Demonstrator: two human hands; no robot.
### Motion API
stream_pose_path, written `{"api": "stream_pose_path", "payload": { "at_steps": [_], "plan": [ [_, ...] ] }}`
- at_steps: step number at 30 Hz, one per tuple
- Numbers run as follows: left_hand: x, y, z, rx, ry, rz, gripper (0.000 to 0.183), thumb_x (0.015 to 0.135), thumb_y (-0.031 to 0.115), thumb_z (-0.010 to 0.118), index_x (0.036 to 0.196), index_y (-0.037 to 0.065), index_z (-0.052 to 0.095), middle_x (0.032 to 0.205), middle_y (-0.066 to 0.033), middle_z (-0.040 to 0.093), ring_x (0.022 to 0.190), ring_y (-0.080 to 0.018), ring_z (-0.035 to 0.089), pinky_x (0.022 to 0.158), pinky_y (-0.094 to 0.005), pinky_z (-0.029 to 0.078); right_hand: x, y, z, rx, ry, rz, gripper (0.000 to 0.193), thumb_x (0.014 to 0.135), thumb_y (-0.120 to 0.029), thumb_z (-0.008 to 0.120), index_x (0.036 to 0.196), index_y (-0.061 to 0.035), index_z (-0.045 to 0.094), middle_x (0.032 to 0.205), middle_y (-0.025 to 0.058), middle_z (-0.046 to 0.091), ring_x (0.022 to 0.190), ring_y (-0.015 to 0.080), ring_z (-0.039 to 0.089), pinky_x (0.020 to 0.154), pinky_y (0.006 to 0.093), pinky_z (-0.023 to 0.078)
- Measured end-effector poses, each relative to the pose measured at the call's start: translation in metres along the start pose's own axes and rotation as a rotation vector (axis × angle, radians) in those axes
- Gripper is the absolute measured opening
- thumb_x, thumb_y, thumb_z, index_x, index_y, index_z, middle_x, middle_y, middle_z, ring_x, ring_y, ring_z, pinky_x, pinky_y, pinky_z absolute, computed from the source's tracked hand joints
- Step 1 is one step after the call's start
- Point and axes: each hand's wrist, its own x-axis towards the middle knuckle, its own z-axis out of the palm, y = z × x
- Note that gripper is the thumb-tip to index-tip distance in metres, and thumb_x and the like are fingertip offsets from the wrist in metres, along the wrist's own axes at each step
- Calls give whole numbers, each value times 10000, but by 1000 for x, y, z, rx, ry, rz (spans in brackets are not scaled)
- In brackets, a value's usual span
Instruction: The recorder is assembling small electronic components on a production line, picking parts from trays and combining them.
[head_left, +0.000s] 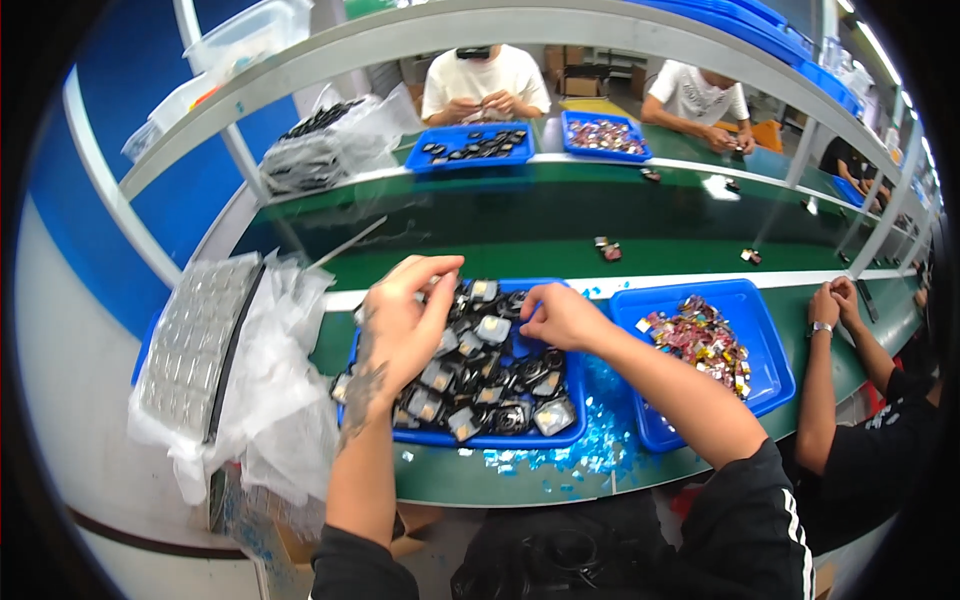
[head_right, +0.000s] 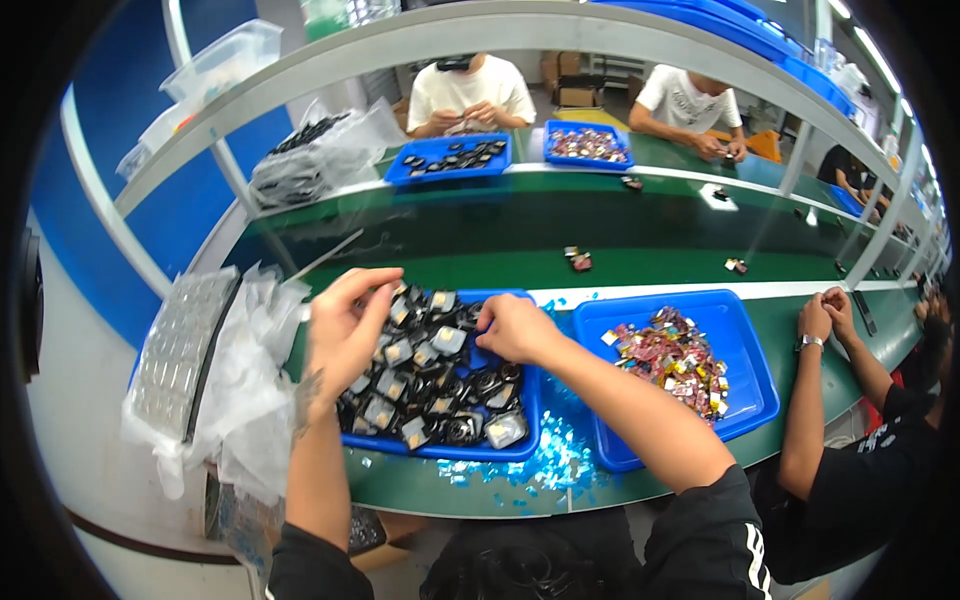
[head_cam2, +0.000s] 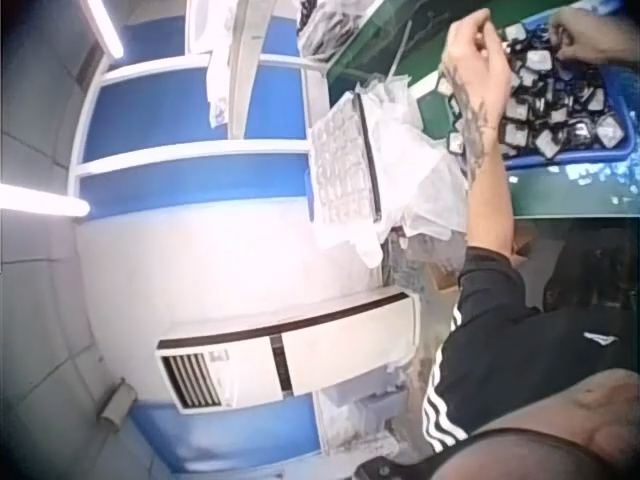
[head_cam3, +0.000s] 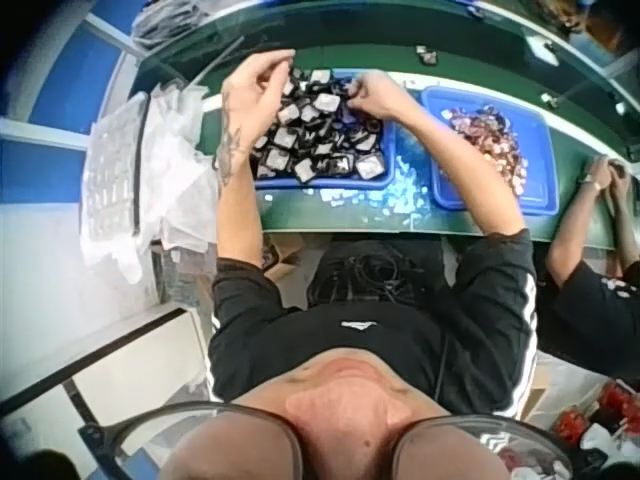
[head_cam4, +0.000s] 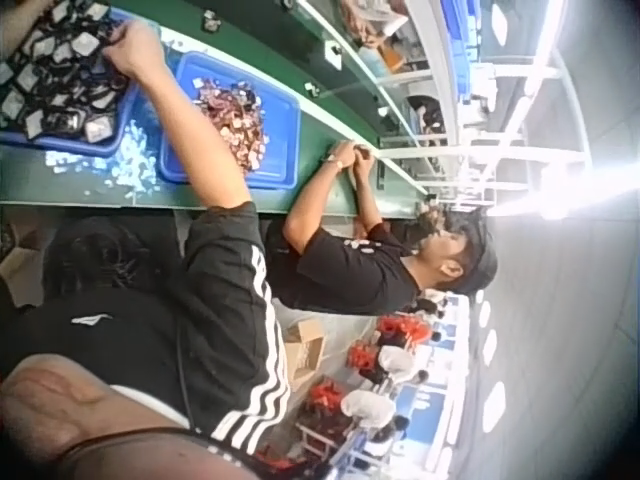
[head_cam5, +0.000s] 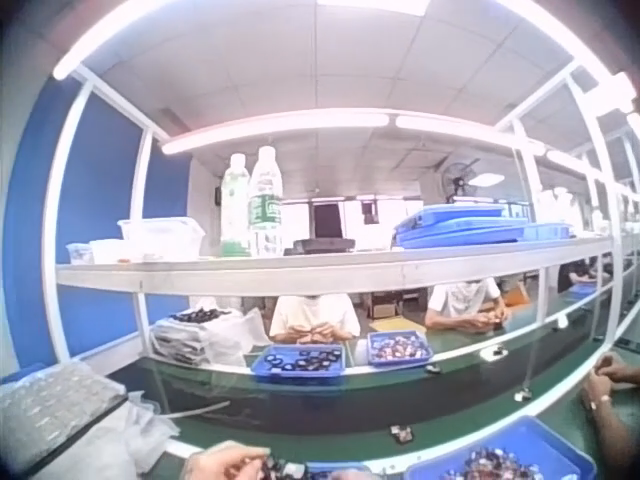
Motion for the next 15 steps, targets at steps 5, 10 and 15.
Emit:
{"api": "stream_pose_path", "payload": {
  "at_steps": [5,10,15],
  "plan": [
    [-4,-11,12,247,191,-11,139,877,69,619,985,29,695,837,-68,656,705,-164,600,617,-282,473,-7,-15,16,-139,-91,-31,355,717,-303,806,942,-56,685,855,109,713,854,302,684,785,403,537],
    [-19,-31,29,417,166,139,120,874,91,616,953,44,693,891,-101,674,820,-282,631,733,-375,491,-14,5,16,-188,2,-233,307,735,-275,792,884,-54,641,774,110,681,789,323,669,740,424,527],
    [-25,-31,39,-155,-65,-249,409,939,264,594,1255,7,559,976,-103,674,771,-163,624,661,-308,515,-27,-29,-18,61,194,-268,211,742,-144,783,825,-11,641,696,100,645,630,198,629,596,319,500]
  ]
}}
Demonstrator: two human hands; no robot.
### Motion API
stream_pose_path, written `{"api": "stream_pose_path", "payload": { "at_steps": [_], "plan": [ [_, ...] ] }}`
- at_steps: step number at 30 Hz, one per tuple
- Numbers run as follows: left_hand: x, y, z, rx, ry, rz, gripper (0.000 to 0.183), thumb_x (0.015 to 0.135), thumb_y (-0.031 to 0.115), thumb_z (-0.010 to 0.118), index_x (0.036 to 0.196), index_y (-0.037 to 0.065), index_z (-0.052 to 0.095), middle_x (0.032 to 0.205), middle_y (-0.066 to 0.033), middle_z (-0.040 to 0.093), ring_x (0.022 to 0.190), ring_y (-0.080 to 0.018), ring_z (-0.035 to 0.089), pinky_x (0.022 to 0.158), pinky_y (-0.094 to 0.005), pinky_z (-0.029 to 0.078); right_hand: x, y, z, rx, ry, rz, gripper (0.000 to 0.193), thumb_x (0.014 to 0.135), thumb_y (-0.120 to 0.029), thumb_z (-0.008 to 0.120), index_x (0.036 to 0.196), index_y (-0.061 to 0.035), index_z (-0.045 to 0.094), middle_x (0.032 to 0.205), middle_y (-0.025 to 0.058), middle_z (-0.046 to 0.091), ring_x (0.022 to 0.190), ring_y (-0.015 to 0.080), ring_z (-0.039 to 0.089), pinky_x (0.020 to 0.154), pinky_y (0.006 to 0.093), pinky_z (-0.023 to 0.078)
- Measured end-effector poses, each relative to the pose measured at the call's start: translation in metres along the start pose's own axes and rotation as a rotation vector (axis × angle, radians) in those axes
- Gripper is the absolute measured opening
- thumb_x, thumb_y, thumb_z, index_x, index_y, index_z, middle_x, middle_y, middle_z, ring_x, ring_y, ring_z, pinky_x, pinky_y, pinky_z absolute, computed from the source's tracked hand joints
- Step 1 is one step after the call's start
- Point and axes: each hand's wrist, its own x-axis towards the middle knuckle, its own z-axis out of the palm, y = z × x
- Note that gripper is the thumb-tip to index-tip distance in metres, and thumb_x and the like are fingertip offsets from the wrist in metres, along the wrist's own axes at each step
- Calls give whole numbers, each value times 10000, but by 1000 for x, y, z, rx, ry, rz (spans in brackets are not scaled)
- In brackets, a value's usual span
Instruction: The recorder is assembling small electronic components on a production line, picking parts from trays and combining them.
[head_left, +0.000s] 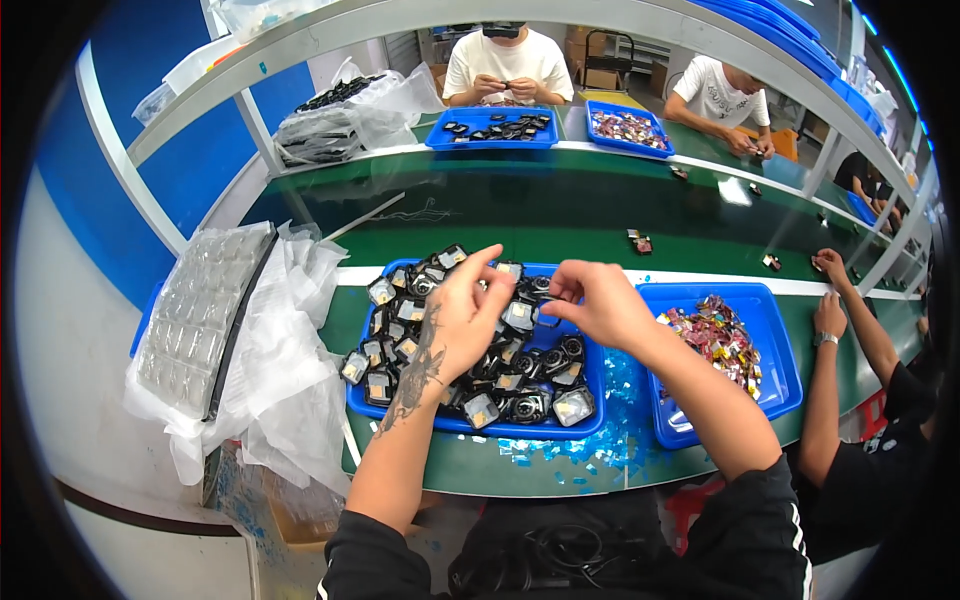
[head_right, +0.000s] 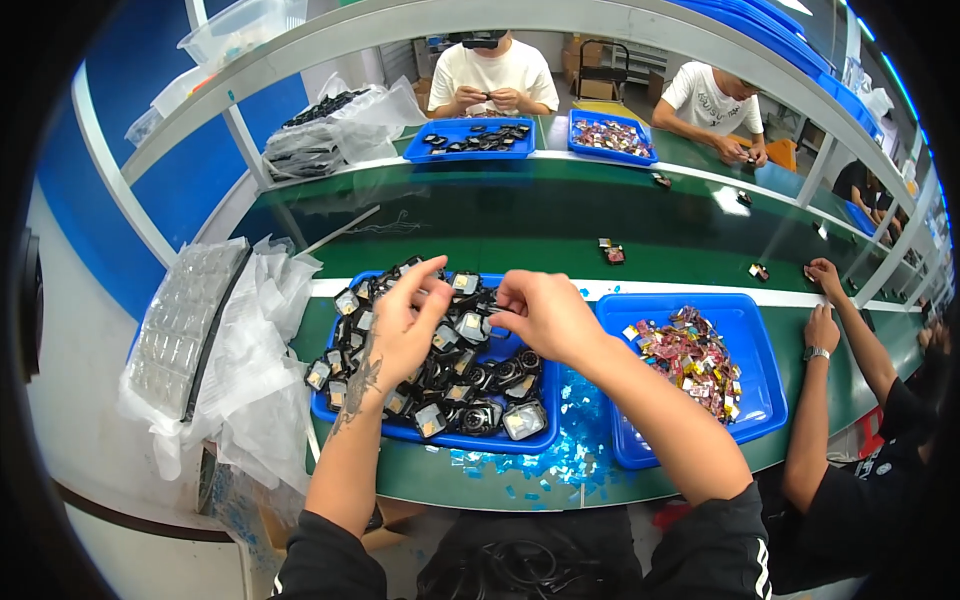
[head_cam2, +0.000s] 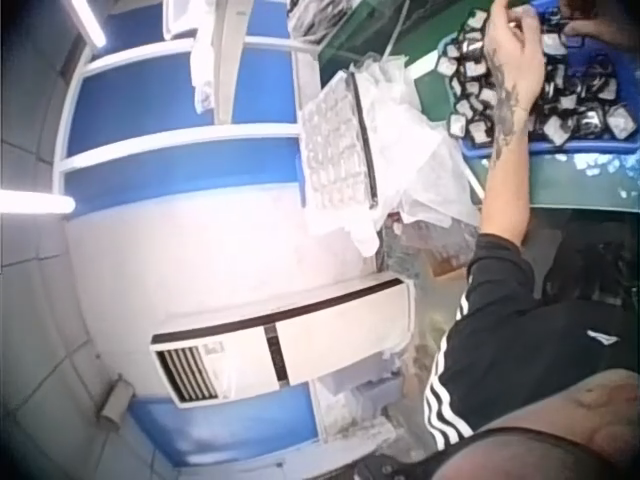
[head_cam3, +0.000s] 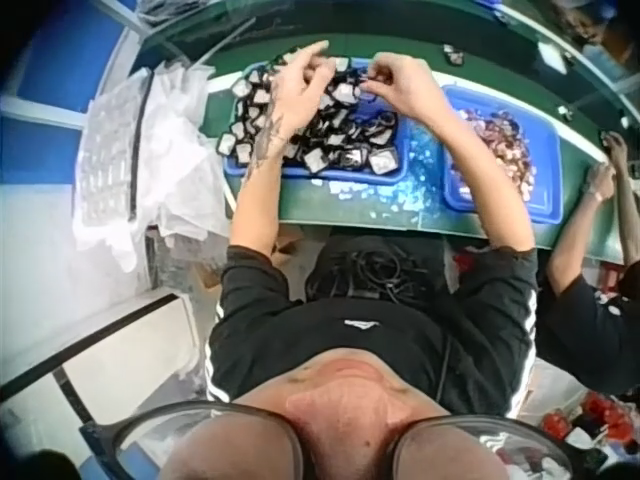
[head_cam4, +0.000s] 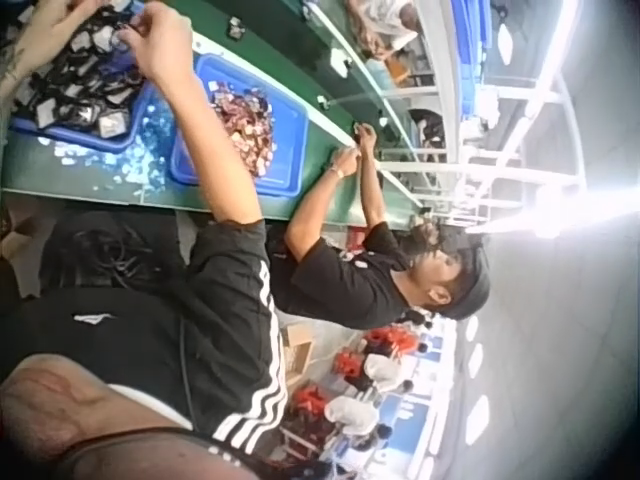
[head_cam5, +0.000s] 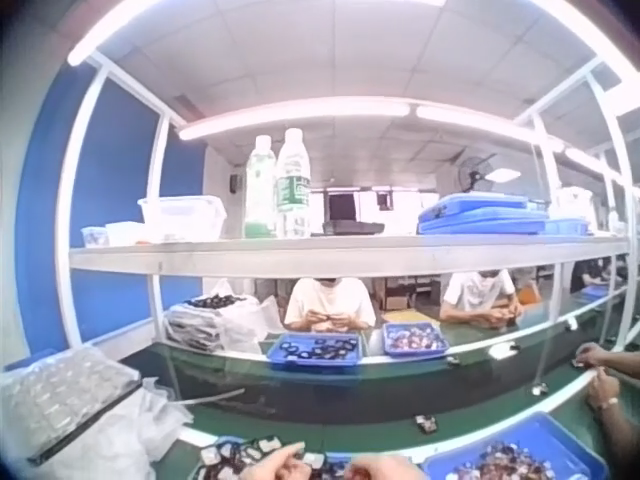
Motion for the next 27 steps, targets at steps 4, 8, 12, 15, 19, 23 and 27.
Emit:
{"api": "stream_pose_path", "payload": {
  "at_steps": [4,8,12,15,19,23,27],
  "plan": [
    [0,-5,1,-594,-387,-147,452,1008,318,493,1273,-46,526,974,-118,659,763,-150,635,632,-248,539,11,-42,-12,84,-15,-191,204,773,-131,761,911,-1,686,715,83,652,659,154,633,596,299,503],
    [2,-7,-11,-986,-327,-219,326,1019,241,472,1147,-34,593,954,-147,677,778,-183,683,666,-264,581,26,-29,-12,607,-29,-111,157,842,-133,712,938,-10,690,922,57,661,762,105,632,618,299,521],
    [6,-7,-12,-1219,-84,-310,300,1022,186,433,1138,-55,569,1105,-213,647,1037,-321,647,908,-348,554,14,8,-1,-226,-236,-460,354,703,-42,737,1048,-92,679,1161,113,570,1100,321,535,915,407,474],
    [2,-7,-12,-1405,-18,-364,316,1020,185,421,1167,-68,541,1194,-225,596,1150,-353,579,1003,-385,501,10,20,17,-373,-158,-629,248,710,-93,748,953,-93,701,1032,69,627,984,276,597,841,376,500],
    [-1,-3,2,-1577,22,-381,333,1021,217,431,1172,-65,522,1236,-212,556,1239,-352,504,1086,-398,431,-1,8,9,-242,96,-471,150,781,-80,713,930,-73,699,952,74,644,864,272,626,724,350,527],
    [-10,5,23,-1565,24,-315,354,1039,228,395,1243,-46,487,1282,-200,530,1262,-324,488,1111,-387,399,-29,-26,-1,805,270,294,172,875,-17,640,1044,11,649,864,61,664,795,117,652,684,259,558],
    [-30,18,42,-1535,-23,-302,372,1043,214,391,1306,-37,470,1350,-166,508,1284,-248,473,1105,-371,385,-58,-55,10,1007,353,176,262,881,34,620,1142,46,604,905,85,655,777,115,653,716,241,573]
  ]
}}
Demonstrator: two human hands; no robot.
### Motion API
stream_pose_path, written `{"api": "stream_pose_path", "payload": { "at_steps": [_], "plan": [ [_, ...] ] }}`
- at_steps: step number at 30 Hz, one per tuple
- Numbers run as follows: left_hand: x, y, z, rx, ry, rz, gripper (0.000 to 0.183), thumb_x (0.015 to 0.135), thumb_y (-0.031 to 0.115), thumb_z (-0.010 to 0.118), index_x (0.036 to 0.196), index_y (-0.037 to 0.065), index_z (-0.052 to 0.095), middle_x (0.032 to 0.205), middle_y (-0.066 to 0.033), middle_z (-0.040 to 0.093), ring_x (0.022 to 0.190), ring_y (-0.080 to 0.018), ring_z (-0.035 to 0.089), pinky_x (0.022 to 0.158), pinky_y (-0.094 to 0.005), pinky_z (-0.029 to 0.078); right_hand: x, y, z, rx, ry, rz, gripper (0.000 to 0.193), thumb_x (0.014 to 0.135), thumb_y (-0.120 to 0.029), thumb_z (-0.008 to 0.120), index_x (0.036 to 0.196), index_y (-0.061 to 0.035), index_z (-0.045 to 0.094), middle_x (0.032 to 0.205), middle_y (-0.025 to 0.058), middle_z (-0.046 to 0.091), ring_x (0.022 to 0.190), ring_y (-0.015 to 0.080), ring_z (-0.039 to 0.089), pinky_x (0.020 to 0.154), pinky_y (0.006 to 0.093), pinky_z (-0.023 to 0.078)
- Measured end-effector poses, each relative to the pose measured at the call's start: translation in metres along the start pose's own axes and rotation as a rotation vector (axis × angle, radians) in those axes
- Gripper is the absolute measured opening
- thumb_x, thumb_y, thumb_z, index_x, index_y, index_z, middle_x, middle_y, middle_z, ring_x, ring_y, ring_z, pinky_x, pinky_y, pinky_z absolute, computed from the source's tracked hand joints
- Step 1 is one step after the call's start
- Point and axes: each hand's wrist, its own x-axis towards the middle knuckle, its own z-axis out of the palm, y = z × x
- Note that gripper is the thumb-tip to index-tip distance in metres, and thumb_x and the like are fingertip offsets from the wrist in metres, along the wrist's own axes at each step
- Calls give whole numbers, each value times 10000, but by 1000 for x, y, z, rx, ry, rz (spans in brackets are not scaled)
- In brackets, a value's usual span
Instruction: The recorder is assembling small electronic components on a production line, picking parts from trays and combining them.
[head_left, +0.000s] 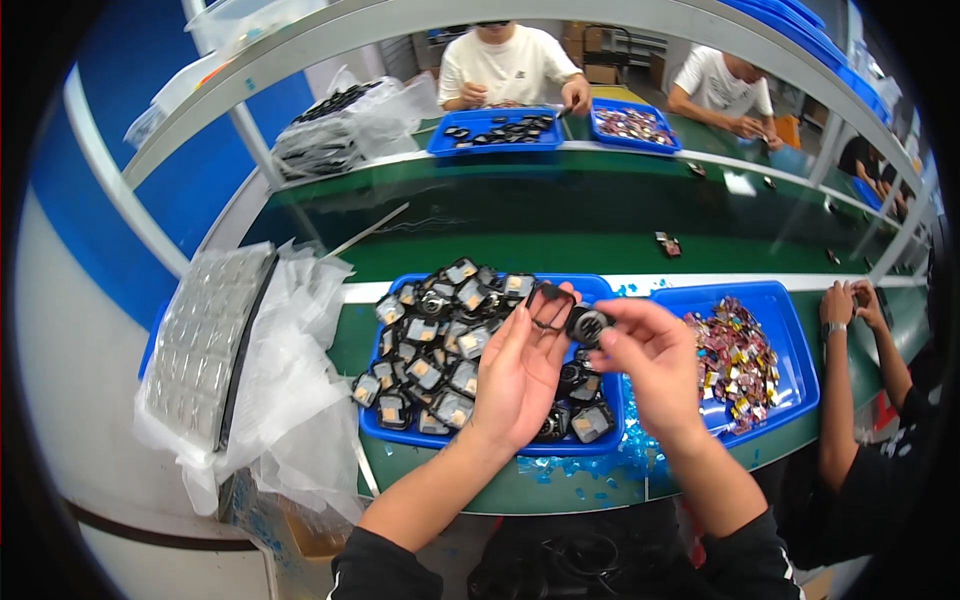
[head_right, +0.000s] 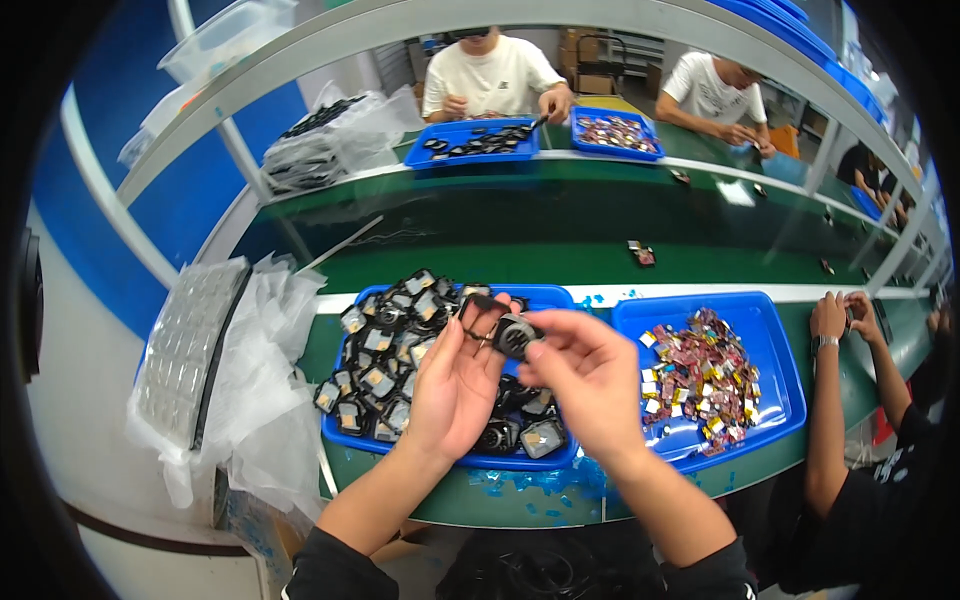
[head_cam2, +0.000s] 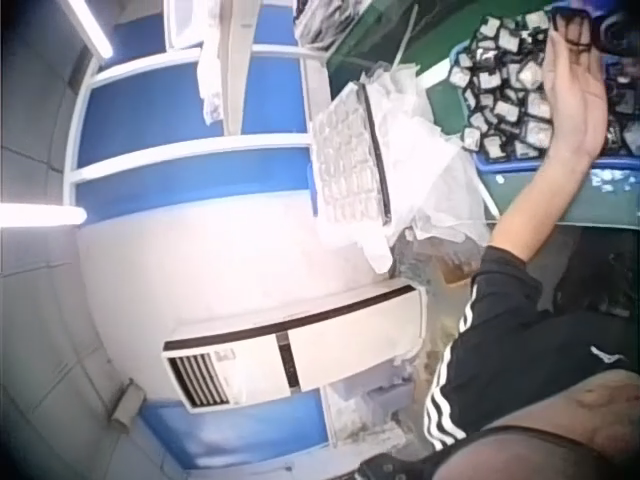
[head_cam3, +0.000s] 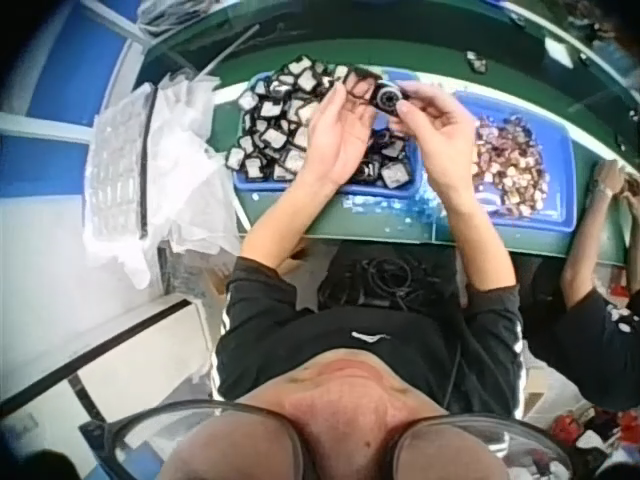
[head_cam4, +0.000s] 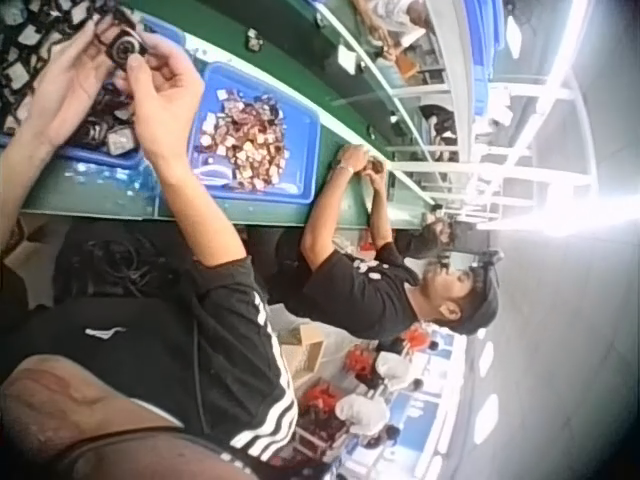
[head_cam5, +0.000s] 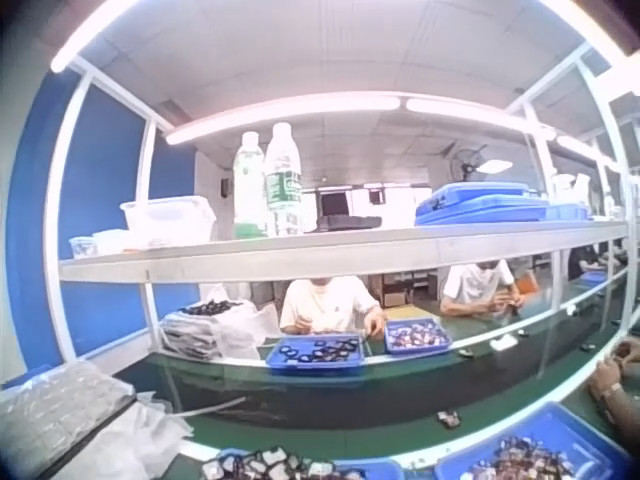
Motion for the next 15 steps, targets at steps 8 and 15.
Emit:
{"api": "stream_pose_path", "payload": {
  "at_steps": [8,15],
  "plan": [
    [-14,-23,2,74,-138,-95,399,1045,202,384,1373,-19,431,1406,-151,464,1268,-210,476,1078,-354,401,-15,20,-1,75,164,-39,240,869,52,640,1108,57,622,925,117,678,775,112,658,710,240,580],
    [-20,-27,-4,175,-186,-95,409,1043,198,392,1377,-38,423,1434,-156,439,1248,-209,497,1059,-360,418,-19,21,0,23,225,-117,215,851,47,666,1060,52,619,907,126,690,778,106,666,648,210,562]
  ]
}}
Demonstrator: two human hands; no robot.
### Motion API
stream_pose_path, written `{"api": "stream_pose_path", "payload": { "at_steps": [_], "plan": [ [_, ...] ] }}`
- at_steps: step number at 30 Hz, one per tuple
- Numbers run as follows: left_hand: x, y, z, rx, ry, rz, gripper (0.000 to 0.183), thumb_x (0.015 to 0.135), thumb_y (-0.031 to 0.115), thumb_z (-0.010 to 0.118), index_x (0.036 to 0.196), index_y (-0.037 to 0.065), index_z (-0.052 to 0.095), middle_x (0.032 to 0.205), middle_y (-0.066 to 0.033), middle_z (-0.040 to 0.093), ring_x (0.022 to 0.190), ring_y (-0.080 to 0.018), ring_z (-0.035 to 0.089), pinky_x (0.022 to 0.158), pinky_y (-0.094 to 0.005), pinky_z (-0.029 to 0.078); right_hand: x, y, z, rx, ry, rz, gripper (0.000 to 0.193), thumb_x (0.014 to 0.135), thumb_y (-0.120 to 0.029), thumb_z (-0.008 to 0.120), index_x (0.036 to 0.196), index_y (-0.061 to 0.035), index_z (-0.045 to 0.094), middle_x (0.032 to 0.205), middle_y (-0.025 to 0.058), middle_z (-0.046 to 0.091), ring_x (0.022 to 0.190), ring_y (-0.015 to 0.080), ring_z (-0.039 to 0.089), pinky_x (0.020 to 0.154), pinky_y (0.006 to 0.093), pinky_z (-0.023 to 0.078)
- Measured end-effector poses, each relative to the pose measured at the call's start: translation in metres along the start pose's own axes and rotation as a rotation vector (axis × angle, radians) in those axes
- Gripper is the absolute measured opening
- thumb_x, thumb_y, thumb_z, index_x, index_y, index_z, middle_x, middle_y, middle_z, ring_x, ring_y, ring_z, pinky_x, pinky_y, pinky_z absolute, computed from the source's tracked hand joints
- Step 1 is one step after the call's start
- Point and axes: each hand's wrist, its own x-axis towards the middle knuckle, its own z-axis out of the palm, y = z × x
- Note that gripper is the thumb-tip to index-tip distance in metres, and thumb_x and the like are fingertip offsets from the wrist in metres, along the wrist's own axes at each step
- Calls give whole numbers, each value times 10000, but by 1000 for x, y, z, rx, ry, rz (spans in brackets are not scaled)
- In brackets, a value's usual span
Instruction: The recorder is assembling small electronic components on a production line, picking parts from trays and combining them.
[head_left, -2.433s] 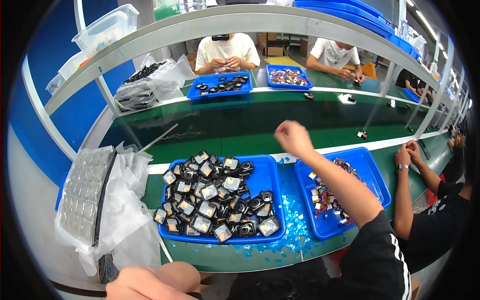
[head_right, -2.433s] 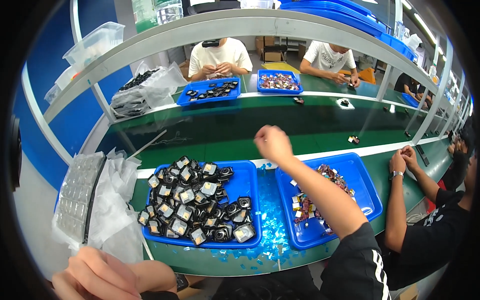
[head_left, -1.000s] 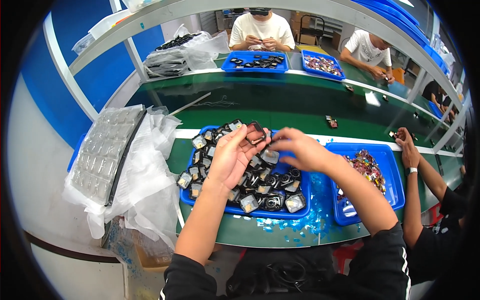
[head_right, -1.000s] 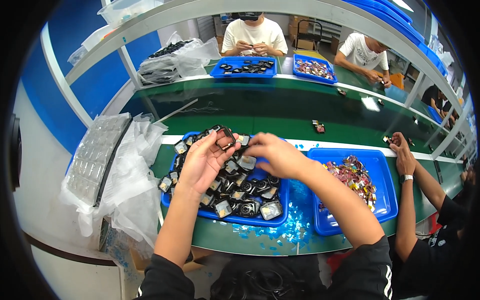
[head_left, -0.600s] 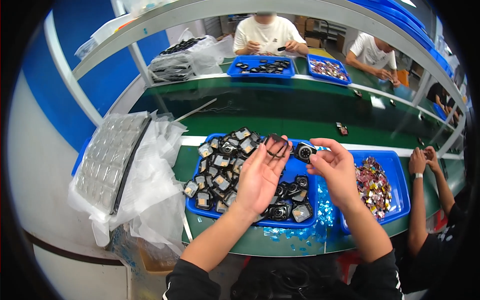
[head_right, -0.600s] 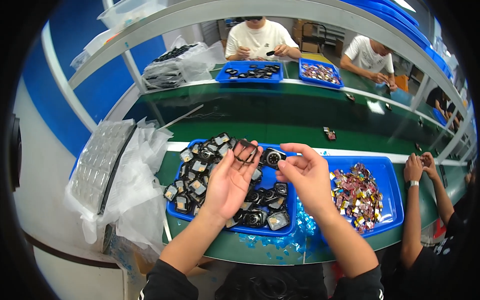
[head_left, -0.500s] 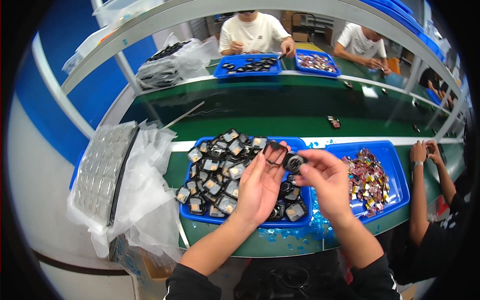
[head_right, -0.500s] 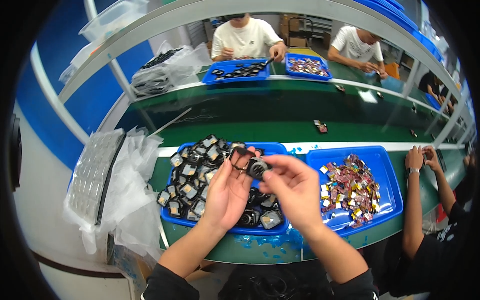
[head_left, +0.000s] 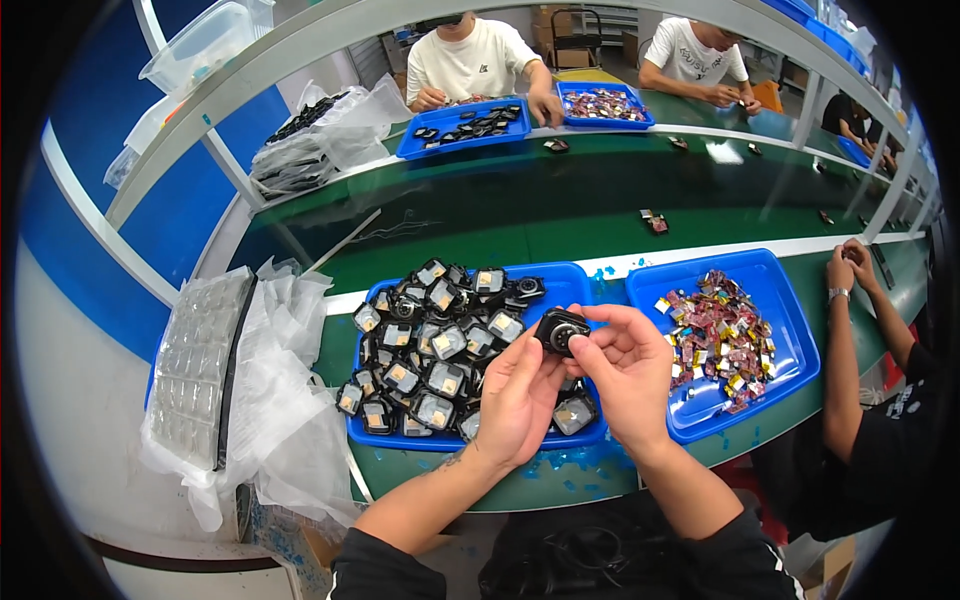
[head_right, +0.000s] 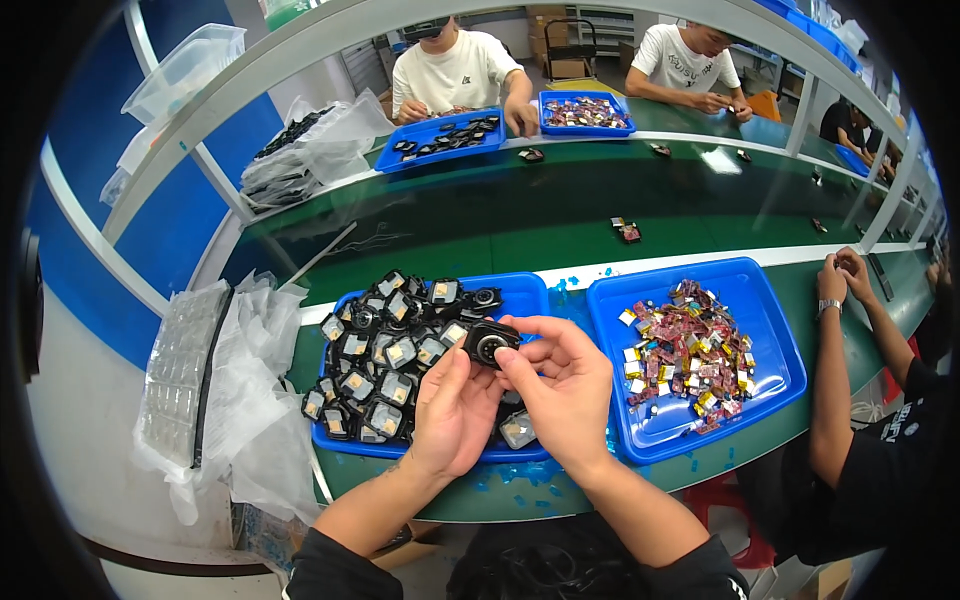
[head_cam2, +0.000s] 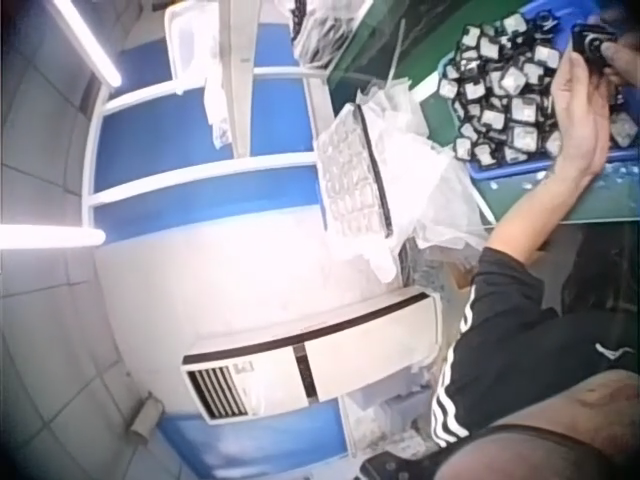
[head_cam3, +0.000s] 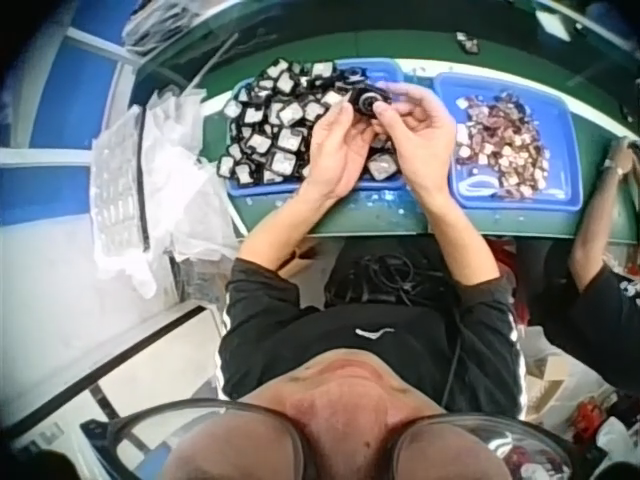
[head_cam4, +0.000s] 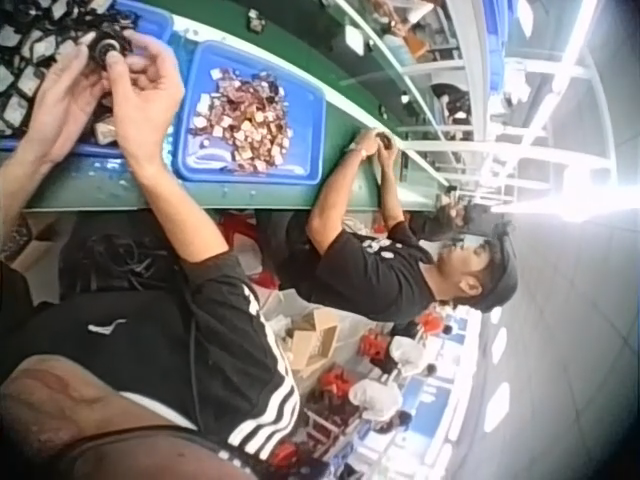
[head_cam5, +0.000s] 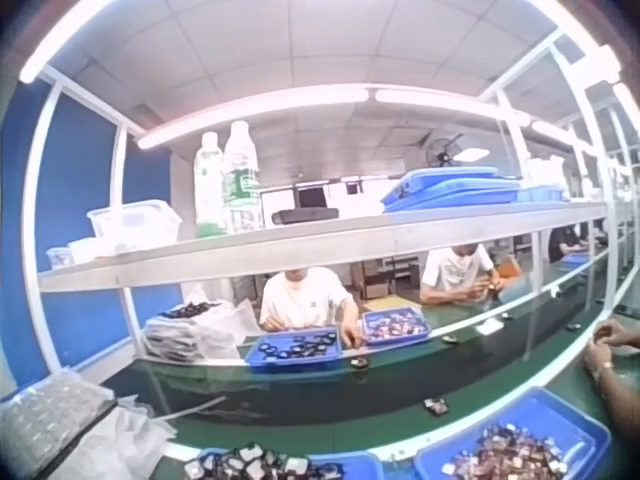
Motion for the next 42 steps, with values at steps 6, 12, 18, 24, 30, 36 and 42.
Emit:
{"api": "stream_pose_path", "payload": {
  "at_steps": [6,12,18,24,30,36,42],
  "plan": [
    [-2,-8,1,35,-29,38,409,1040,199,407,1364,-49,439,1415,-171,461,1221,-236,527,1046,-385,429,-3,-10,-8,-165,-22,29,196,827,21,707,986,46,597,835,95,684,720,83,656,605,183,537],
    [-3,-13,-6,89,-44,87,431,1027,206,450,1370,-54,429,1407,-204,460,1250,-265,508,1067,-417,414,-4,-10,-9,-224,-26,-1,224,817,12,720,994,38,586,806,82,676,698,68,648,595,169,518],
    [-5,-16,-5,157,-98,125,443,1024,231,460,1355,-62,445,1392,-203,476,1252,-272,507,1075,-419,401,-4,-16,-21,-435,-59,-56,300,836,-16,709,1085,24,546,856,65,647,806,65,619,630,178,524],
    [-7,-18,4,523,-30,344,396,1012,238,484,1225,-83,576,1318,-209,535,1160,-253,553,1001,-360,418,-10,-20,-21,-51,-108,74,320,842,-7,695,1120,36,542,941,86,633,856,102,619,684,228,561],
    [-7,6,10,670,-50,262,282,952,128,603,1149,-73,629,1130,-152,641,988,-149,600,839,-258,477,-16,-31,-24,-348,-116,-105,296,799,26,716,1082,37,630,916,87,642,840,125,637,713,255,589],
    [-11,12,14,1013,24,287,197,924,96,645,1041,-58,679,910,-106,704,781,-92,626,675,-221,492,-18,-29,-34,-417,-195,-146,278,772,37,728,1046,27,682,892,102,649,817,144,659,690,262,596],
    [-2,9,13,616,123,49,254,962,147,592,1033,-87,662,906,-118,697,778,-129,659,682,-245,551,-10,-33,-34,-548,-241,-186,351,716,-10,791,1056,-22,701,997,106,655,768,150,656,658,254,576]
  ]
}}
